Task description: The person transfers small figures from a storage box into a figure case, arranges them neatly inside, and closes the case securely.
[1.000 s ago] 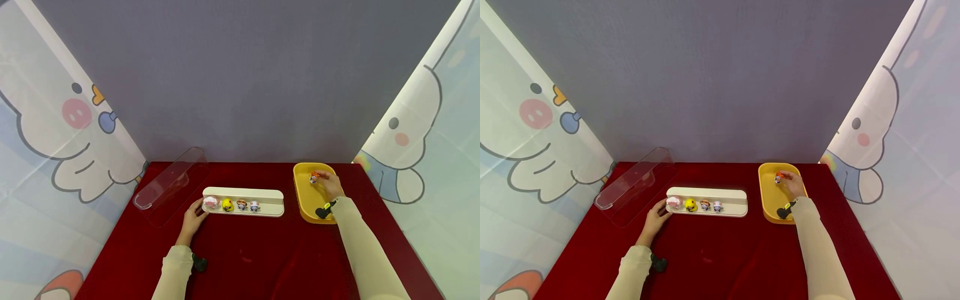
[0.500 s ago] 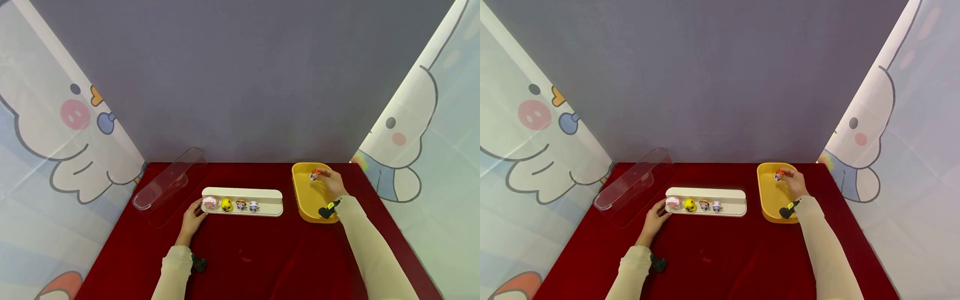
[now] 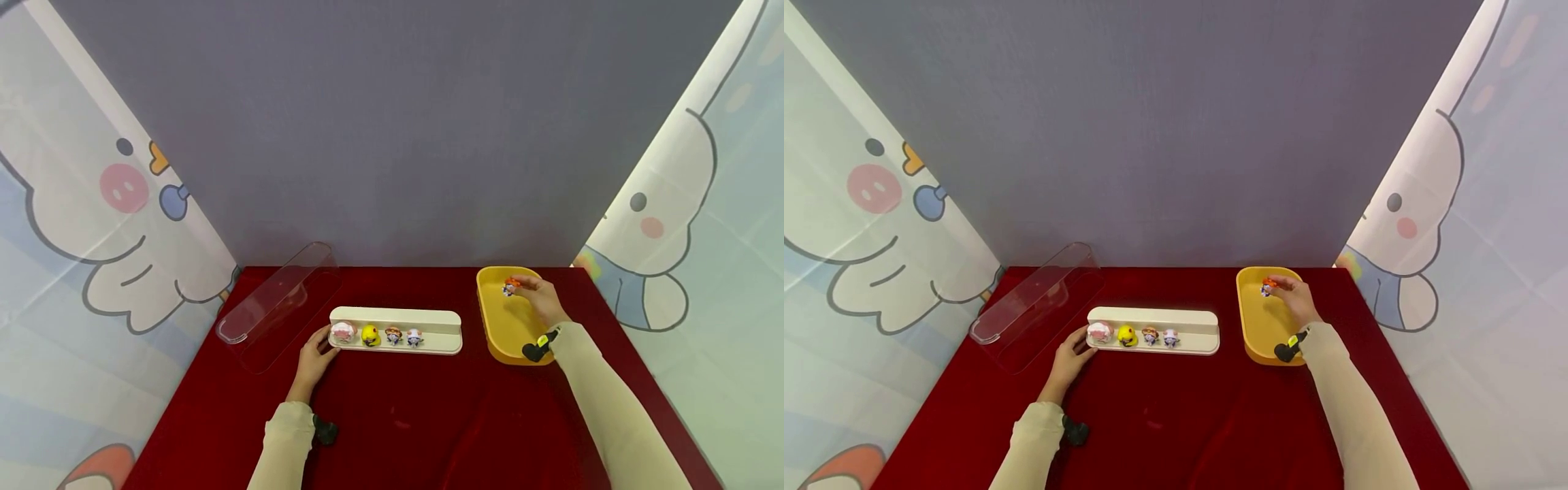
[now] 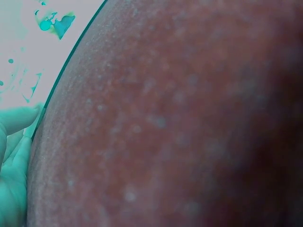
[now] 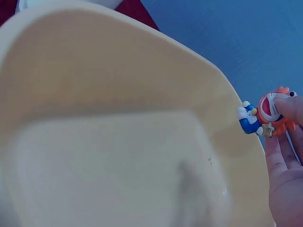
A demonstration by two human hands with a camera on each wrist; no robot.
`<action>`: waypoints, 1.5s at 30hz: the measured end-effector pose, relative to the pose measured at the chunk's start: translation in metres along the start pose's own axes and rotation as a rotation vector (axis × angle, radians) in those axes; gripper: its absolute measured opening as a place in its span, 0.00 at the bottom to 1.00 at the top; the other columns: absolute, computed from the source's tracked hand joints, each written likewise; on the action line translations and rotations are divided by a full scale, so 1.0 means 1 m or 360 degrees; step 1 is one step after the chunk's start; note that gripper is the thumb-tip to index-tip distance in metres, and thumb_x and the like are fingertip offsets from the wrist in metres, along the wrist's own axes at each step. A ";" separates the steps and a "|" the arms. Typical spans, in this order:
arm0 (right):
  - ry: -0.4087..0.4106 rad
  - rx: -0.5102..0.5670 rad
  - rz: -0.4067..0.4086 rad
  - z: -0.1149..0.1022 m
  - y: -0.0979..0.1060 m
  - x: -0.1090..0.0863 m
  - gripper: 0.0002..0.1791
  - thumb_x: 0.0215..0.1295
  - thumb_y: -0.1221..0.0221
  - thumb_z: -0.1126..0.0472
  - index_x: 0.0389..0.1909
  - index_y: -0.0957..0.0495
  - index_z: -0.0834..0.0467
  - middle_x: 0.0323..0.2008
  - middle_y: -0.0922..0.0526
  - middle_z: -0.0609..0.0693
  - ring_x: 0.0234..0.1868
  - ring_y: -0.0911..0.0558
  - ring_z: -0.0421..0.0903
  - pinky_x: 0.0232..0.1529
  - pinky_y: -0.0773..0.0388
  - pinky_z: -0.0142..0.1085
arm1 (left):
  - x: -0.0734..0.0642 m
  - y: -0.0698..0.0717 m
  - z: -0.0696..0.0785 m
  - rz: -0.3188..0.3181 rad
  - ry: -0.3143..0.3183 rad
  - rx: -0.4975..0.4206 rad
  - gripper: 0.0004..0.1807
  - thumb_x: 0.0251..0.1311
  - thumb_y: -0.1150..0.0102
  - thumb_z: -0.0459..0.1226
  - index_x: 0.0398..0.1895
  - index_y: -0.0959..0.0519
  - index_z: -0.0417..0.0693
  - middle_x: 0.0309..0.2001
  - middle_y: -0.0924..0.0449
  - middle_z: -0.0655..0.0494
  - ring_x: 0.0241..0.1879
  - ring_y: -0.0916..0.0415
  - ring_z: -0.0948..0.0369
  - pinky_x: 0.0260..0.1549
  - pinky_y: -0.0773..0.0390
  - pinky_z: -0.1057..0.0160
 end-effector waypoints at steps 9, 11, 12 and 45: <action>0.0049 -0.0022 -0.0048 -0.006 -0.008 -0.005 0.26 0.64 0.40 0.61 0.60 0.31 0.69 0.41 0.19 0.37 0.41 0.23 0.30 0.44 0.27 0.17 | 0.000 0.000 -0.001 -0.0008 0.0011 0.0006 0.34 0.51 0.37 0.21 0.64 0.35 0.31 0.64 0.37 0.35 0.63 0.36 0.43 0.60 0.29 0.56; 0.0046 -0.0018 -0.0054 -0.008 -0.010 -0.006 0.25 0.64 0.41 0.62 0.59 0.30 0.70 0.42 0.18 0.39 0.41 0.23 0.30 0.44 0.27 0.17 | 0.000 -0.001 -0.001 -0.0015 0.0017 0.0008 0.34 0.52 0.38 0.21 0.64 0.35 0.31 0.64 0.37 0.36 0.63 0.36 0.43 0.60 0.29 0.56; 0.0047 -0.0009 -0.0056 -0.009 -0.010 -0.006 0.25 0.64 0.40 0.61 0.59 0.30 0.70 0.42 0.18 0.38 0.41 0.23 0.30 0.44 0.27 0.17 | 0.000 -0.001 -0.001 -0.0016 0.0026 0.0003 0.34 0.52 0.38 0.21 0.64 0.35 0.32 0.65 0.37 0.36 0.63 0.36 0.44 0.60 0.29 0.57; 0.0202 0.0020 -0.0258 -0.029 -0.050 -0.027 0.21 0.62 0.40 0.66 0.54 0.27 0.72 0.49 0.19 0.58 0.43 0.20 0.34 0.46 0.21 0.22 | -0.010 0.003 0.038 -0.0058 -0.0001 -0.0024 0.32 0.52 0.41 0.19 0.62 0.38 0.22 0.63 0.40 0.27 0.60 0.37 0.35 0.58 0.30 0.45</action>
Point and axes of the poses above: each hand's wrist, its own x-axis towards the middle knuckle, its own y-axis out of the back of the hand, z = x × y, the point moved 8 cm from there along x, towards the middle knuckle
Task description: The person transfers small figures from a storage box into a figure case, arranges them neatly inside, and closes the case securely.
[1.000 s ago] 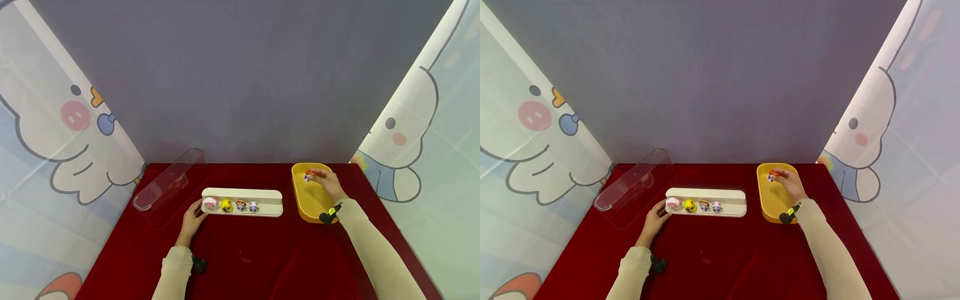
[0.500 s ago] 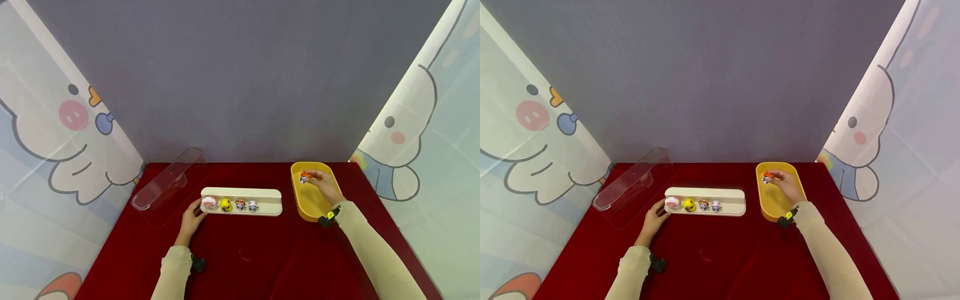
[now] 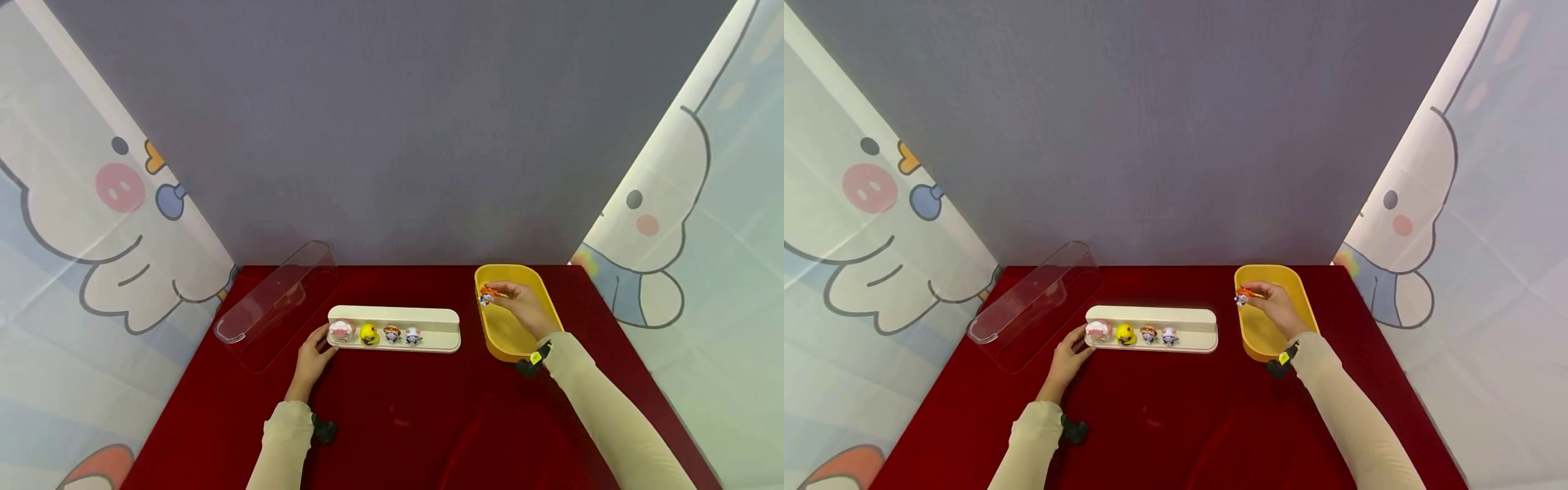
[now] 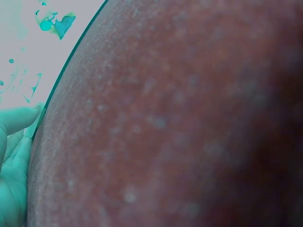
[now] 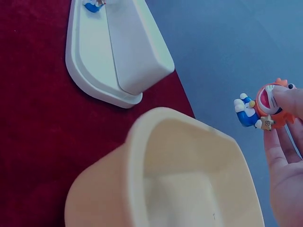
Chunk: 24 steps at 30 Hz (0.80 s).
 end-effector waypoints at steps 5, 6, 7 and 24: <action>-0.0008 0.0030 -0.0032 -0.002 -0.008 -0.002 0.21 0.62 0.40 0.67 0.54 0.27 0.71 0.54 0.24 0.67 0.43 0.20 0.34 0.46 0.22 0.22 | 0.007 -0.001 -0.024 0.0013 0.0010 -0.0025 0.32 0.53 0.39 0.21 0.63 0.37 0.26 0.64 0.39 0.30 0.61 0.36 0.38 0.59 0.29 0.49; -0.0011 0.0030 -0.0032 -0.002 -0.010 -0.002 0.20 0.62 0.40 0.67 0.54 0.26 0.71 0.53 0.23 0.66 0.43 0.20 0.34 0.45 0.21 0.22 | 0.008 -0.001 -0.028 0.0020 0.0013 -0.0033 0.33 0.53 0.39 0.21 0.63 0.37 0.27 0.64 0.39 0.31 0.61 0.36 0.38 0.59 0.29 0.50; -0.0013 0.0029 -0.0031 -0.001 -0.011 -0.002 0.20 0.61 0.39 0.68 0.54 0.26 0.71 0.52 0.22 0.65 0.43 0.20 0.35 0.45 0.21 0.23 | 0.009 -0.001 -0.033 0.0028 0.0015 -0.0053 0.33 0.52 0.39 0.21 0.64 0.36 0.28 0.64 0.38 0.33 0.62 0.36 0.40 0.59 0.29 0.51; 0.0035 0.0033 -0.0137 -0.002 -0.036 -0.009 0.20 0.61 0.40 0.67 0.53 0.26 0.72 0.46 0.17 0.54 0.40 0.19 0.36 0.42 0.20 0.25 | 0.010 -0.002 -0.037 0.0027 0.0052 -0.0016 0.34 0.53 0.39 0.22 0.65 0.36 0.31 0.66 0.39 0.35 0.63 0.37 0.41 0.60 0.29 0.52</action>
Point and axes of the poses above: each hand's wrist, its own x-axis towards the middle knuckle, its own y-axis out of the back of the hand, z = x × y, the point moved 8 cm from there along x, towards the middle knuckle
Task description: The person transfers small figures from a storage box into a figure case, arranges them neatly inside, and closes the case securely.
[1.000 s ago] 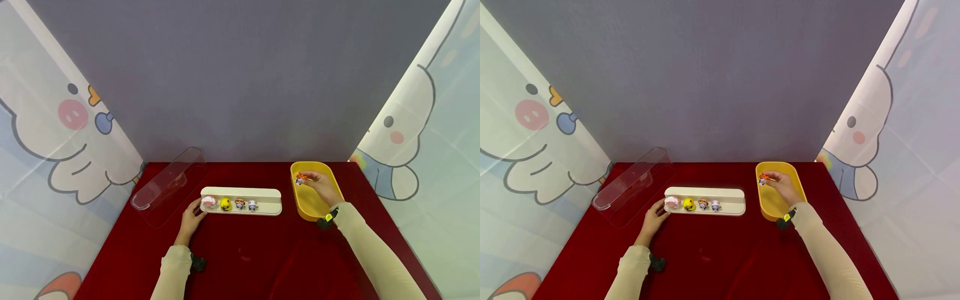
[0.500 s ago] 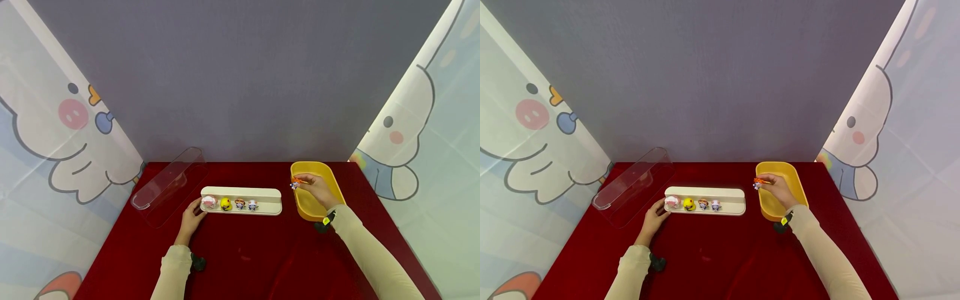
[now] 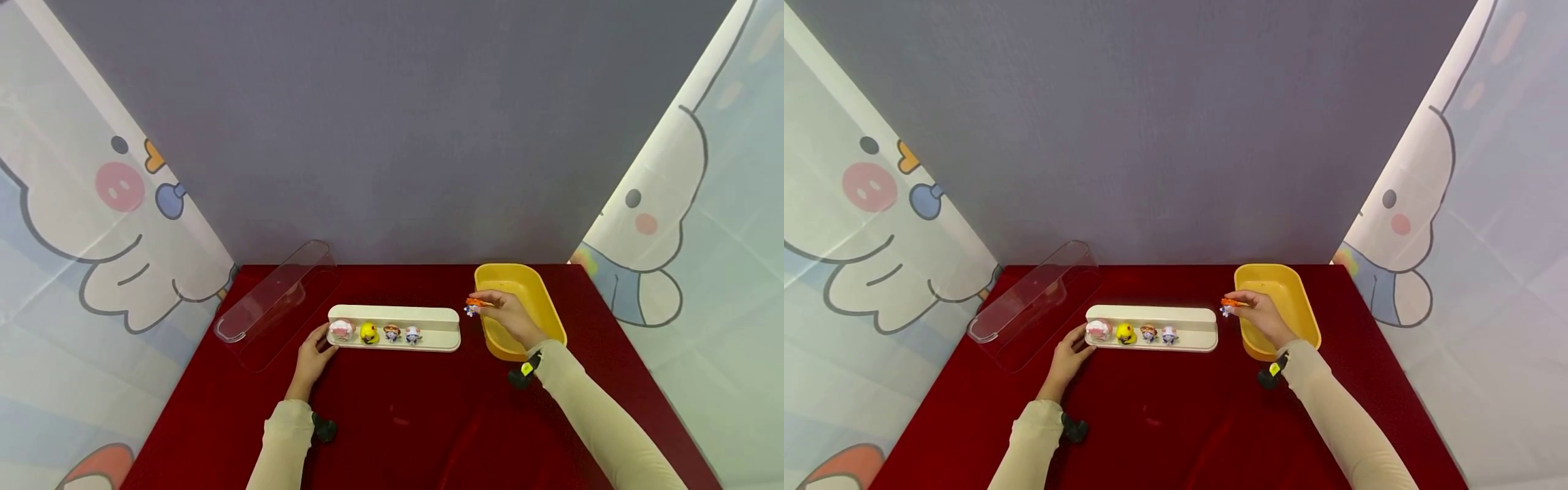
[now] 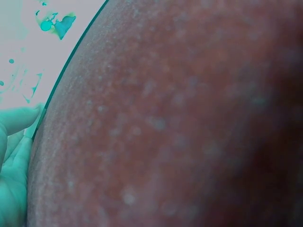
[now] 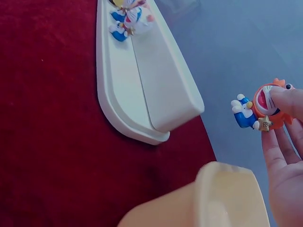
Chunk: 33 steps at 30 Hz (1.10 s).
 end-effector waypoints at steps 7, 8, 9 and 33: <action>-0.0012 0.0020 -0.0027 0.001 -0.012 -0.001 0.20 0.60 0.39 0.68 0.53 0.25 0.72 0.49 0.20 0.64 0.40 0.20 0.37 0.43 0.20 0.24 | -0.002 0.000 0.006 0.0008 -0.0026 -0.0032 0.33 0.52 0.39 0.20 0.64 0.36 0.28 0.65 0.38 0.34 0.62 0.36 0.41 0.60 0.29 0.52; -0.0001 0.0019 -0.0027 0.001 -0.014 -0.001 0.20 0.60 0.39 0.68 0.52 0.25 0.72 0.48 0.19 0.63 0.41 0.20 0.38 0.42 0.21 0.23 | -0.002 0.000 0.006 0.0015 -0.0037 -0.0044 0.33 0.51 0.39 0.20 0.63 0.36 0.28 0.64 0.38 0.33 0.62 0.36 0.40 0.59 0.29 0.52; 0.0011 0.0021 -0.0029 0.001 -0.015 -0.001 0.20 0.59 0.38 0.68 0.52 0.25 0.73 0.47 0.19 0.61 0.41 0.20 0.38 0.42 0.21 0.23 | -0.001 0.000 0.006 0.0020 -0.0044 -0.0051 0.33 0.51 0.39 0.20 0.63 0.36 0.27 0.64 0.38 0.33 0.62 0.36 0.40 0.59 0.29 0.51; 0.0018 0.0147 -0.0190 0.008 -0.058 -0.006 0.19 0.59 0.40 0.73 0.52 0.26 0.75 0.52 0.25 0.72 0.43 0.21 0.40 0.43 0.22 0.24 | -0.004 0.000 0.012 0.0007 -0.0076 -0.0039 0.32 0.51 0.39 0.19 0.62 0.36 0.25 0.63 0.38 0.29 0.60 0.36 0.37 0.58 0.29 0.49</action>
Point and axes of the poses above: each hand's wrist, its own x-axis towards the middle knuckle, its own y-axis out of the back of the hand, z = x × y, the point moved 8 cm from there along x, towards the middle knuckle
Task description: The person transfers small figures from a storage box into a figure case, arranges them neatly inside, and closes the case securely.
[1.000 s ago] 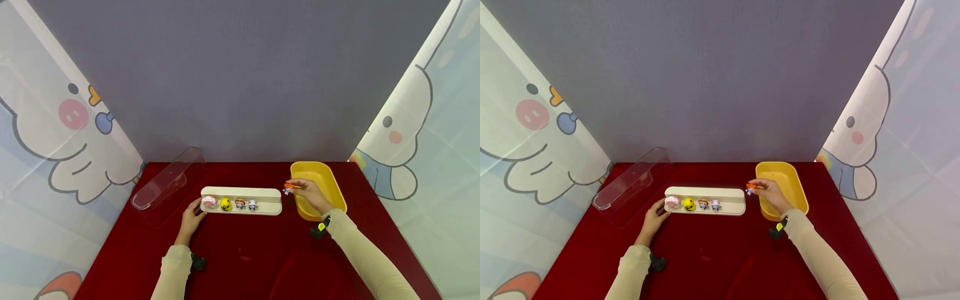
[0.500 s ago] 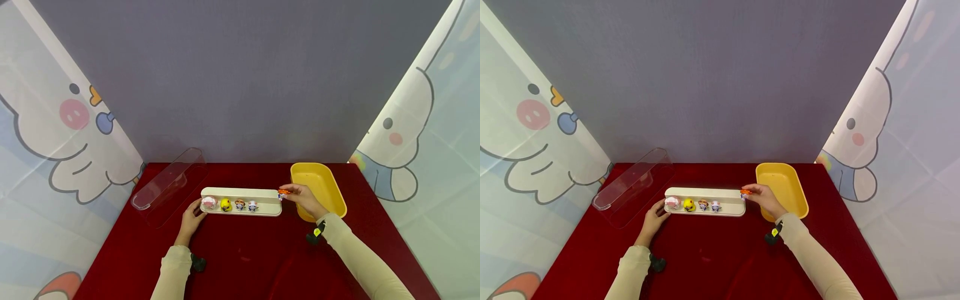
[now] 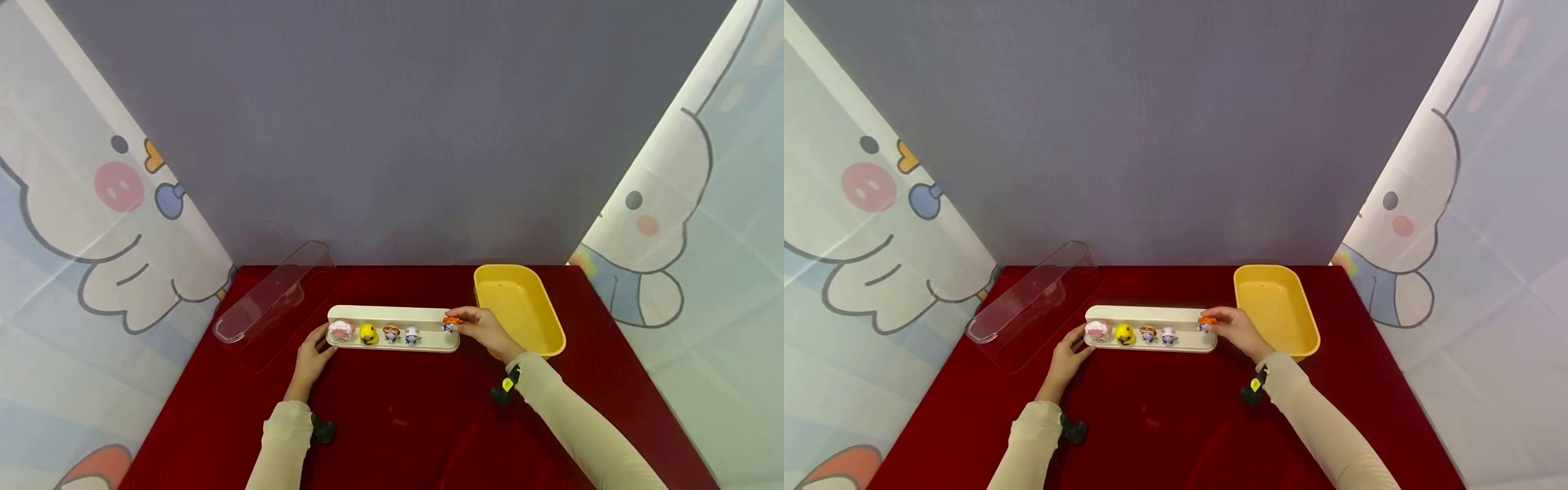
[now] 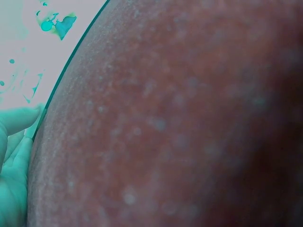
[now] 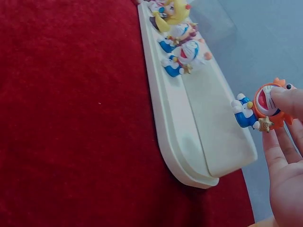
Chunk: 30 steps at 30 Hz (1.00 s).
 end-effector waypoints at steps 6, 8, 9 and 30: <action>0.0006 -0.0116 -0.0039 -0.010 -0.012 -0.004 0.18 0.58 0.41 0.76 0.50 0.26 0.76 0.51 0.24 0.71 0.45 0.21 0.45 0.42 0.22 0.23 | 0.003 -0.002 -0.013 0.0003 0.0013 0.0039 0.33 0.52 0.37 0.22 0.63 0.36 0.28 0.64 0.38 0.32 0.61 0.35 0.39 0.59 0.28 0.52; 0.0001 -0.0132 -0.0047 -0.014 -0.016 -0.006 0.18 0.58 0.41 0.75 0.50 0.26 0.76 0.51 0.24 0.71 0.46 0.21 0.46 0.43 0.22 0.23 | 0.002 -0.001 -0.011 0.0005 0.0025 0.0005 0.33 0.52 0.38 0.20 0.63 0.36 0.27 0.64 0.38 0.32 0.61 0.35 0.39 0.59 0.29 0.50; 0.0002 -0.0147 -0.0050 -0.016 -0.018 -0.007 0.17 0.58 0.41 0.75 0.50 0.26 0.76 0.51 0.24 0.70 0.47 0.21 0.46 0.43 0.22 0.23 | 0.001 -0.001 -0.006 0.0002 0.0020 0.0003 0.33 0.52 0.39 0.20 0.63 0.36 0.26 0.63 0.38 0.30 0.61 0.36 0.38 0.59 0.29 0.50; -0.0100 -0.0176 -0.0044 0.003 -0.035 -0.008 0.17 0.58 0.41 0.75 0.50 0.23 0.71 0.54 0.25 0.67 0.52 0.24 0.56 0.42 0.21 0.25 | -0.007 0.001 0.026 -0.0037 -0.0006 0.0012 0.32 0.52 0.41 0.19 0.62 0.37 0.23 0.63 0.40 0.28 0.61 0.38 0.36 0.59 0.30 0.47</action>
Point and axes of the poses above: each hand's wrist, its own x-axis towards the middle knuckle, its own y-axis out of the back of the hand, z = x × y, the point moved 8 cm from there along x, towards the middle knuckle
